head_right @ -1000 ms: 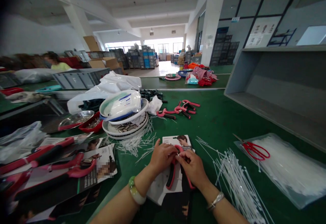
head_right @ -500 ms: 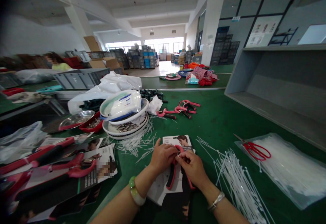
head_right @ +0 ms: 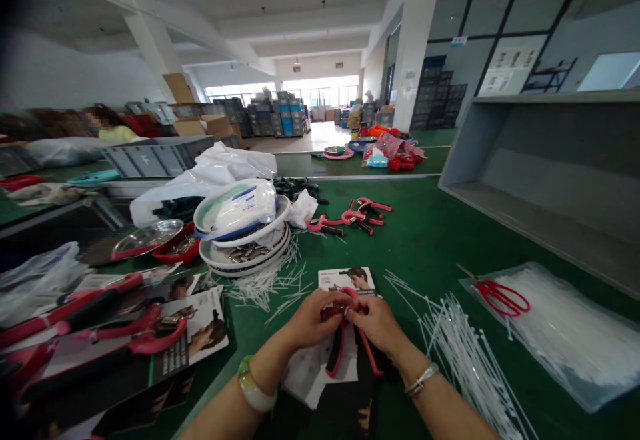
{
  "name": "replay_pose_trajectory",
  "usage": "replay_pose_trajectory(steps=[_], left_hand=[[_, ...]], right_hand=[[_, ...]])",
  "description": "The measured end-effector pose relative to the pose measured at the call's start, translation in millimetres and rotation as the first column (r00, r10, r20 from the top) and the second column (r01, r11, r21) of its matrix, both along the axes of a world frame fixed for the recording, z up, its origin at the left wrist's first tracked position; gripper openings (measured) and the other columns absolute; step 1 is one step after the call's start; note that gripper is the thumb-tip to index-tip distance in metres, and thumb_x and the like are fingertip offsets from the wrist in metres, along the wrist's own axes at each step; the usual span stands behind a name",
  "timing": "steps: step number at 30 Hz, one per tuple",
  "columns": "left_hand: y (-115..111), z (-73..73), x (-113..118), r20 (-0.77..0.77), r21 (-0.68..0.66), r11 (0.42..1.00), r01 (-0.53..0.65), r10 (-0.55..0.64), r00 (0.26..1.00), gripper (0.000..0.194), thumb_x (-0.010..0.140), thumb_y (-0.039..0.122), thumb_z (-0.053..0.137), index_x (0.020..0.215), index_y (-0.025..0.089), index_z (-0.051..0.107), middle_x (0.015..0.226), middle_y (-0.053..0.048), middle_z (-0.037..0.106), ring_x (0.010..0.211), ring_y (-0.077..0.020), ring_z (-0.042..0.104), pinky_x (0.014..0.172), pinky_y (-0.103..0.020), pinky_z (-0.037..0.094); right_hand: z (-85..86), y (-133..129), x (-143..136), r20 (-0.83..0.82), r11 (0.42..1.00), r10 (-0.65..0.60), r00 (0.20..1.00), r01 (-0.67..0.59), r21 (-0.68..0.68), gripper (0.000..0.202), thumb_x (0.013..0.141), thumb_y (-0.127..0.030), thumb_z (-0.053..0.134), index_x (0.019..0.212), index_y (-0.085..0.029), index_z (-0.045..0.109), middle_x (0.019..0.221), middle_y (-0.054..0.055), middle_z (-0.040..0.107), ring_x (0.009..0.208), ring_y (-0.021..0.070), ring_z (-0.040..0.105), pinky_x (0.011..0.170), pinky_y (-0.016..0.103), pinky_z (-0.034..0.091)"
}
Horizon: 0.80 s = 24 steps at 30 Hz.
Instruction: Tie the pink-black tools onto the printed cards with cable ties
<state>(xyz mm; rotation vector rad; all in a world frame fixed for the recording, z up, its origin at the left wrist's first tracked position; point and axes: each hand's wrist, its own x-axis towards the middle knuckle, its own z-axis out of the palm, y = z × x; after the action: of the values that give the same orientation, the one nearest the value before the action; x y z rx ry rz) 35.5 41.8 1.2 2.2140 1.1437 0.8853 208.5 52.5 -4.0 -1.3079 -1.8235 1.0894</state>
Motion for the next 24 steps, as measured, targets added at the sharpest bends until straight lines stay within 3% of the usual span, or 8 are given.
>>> replay_pose_trajectory(steps=[4, 9, 12, 14, 19, 24], left_hand=[[-0.3, -4.2, 2.8, -0.025, 0.006, 0.997, -0.077, 0.077, 0.997, 0.015, 0.083, 0.022, 0.055, 0.091, 0.025, 0.067, 0.089, 0.001, 0.072, 0.084, -0.0160, 0.063, 0.092, -0.035, 0.038], [-4.0, -7.9, 14.2, 0.044, 0.201, 0.970, -0.135, 0.129, 0.991, 0.019, 0.085, 0.018, 0.048, 0.087, 0.022, 0.067, 0.104, -0.004, 0.065, 0.098, -0.0180, 0.057, 0.090, -0.034, 0.041], [-9.3, -7.3, 17.3, 0.042, 0.298, 0.941, -0.158, 0.153, 0.987, 0.022, 0.086, 0.020, 0.046, 0.082, 0.021, 0.068, 0.100, -0.006, 0.063, 0.095, -0.0194, 0.055, 0.090, -0.037, 0.041], [-12.4, -7.6, 18.3, 0.076, 0.352, 0.920, -0.171, 0.154, 0.985, 0.025, 0.086, 0.021, 0.044, 0.081, 0.020, 0.067, 0.094, -0.006, 0.062, 0.091, -0.0194, 0.055, 0.088, -0.037, 0.042], [-17.7, -6.8, 20.3, 0.220, 0.333, 0.890, -0.313, 0.249, 0.943, 0.028, 0.088, 0.024, 0.040, 0.079, 0.019, 0.067, 0.089, -0.008, 0.060, 0.088, -0.0197, 0.054, 0.079, -0.034, 0.046], [-21.9, -6.3, 13.7, 0.169, 0.318, 0.907, -0.276, 0.232, 0.958, 0.025, 0.088, 0.026, 0.042, 0.085, 0.021, 0.067, 0.093, -0.007, 0.060, 0.092, -0.0200, 0.054, 0.082, -0.035, 0.045]], right_hand=[[-3.1, -3.4, -0.4, 0.005, 0.998, -0.049, 0.999, 0.048, 0.042, 0.018, 0.070, -0.033, 0.058, 0.062, -0.017, 0.062, 0.055, -0.001, 0.056, 0.052, 0.0131, 0.047, 0.050, 0.023, 0.035], [-4.7, -12.9, -1.6, -0.030, 0.987, -0.121, 0.992, 0.124, 0.102, 0.016, 0.070, -0.034, 0.059, 0.069, -0.019, 0.063, 0.059, -0.001, 0.056, 0.055, 0.0149, 0.049, 0.054, 0.025, 0.039], [-5.5, -18.6, -4.1, -0.131, 0.970, -0.116, 0.985, 0.141, 0.199, 0.018, 0.076, -0.036, 0.058, 0.081, -0.020, 0.065, 0.076, 0.003, 0.062, 0.069, 0.0178, 0.055, 0.064, 0.028, 0.044], [-5.7, -18.7, -6.3, -0.139, 0.952, -0.089, 0.986, 0.126, 0.280, 0.020, 0.079, -0.038, 0.055, 0.074, -0.021, 0.064, 0.074, 0.003, 0.059, 0.070, 0.0179, 0.054, 0.064, 0.028, 0.043], [0.1, -3.9, -10.3, 0.177, 0.939, 0.002, 0.984, -0.063, 0.338, 0.030, 0.083, -0.040, 0.050, 0.064, -0.020, 0.061, 0.069, 0.004, 0.057, 0.067, 0.0184, 0.054, 0.062, 0.029, 0.042], [1.3, 4.6, -4.4, 0.393, 0.913, 0.044, 0.919, -0.196, 0.357, 0.026, 0.086, -0.036, 0.048, 0.077, -0.021, 0.067, 0.083, 0.006, 0.063, 0.082, 0.0208, 0.058, 0.072, 0.031, 0.044]])
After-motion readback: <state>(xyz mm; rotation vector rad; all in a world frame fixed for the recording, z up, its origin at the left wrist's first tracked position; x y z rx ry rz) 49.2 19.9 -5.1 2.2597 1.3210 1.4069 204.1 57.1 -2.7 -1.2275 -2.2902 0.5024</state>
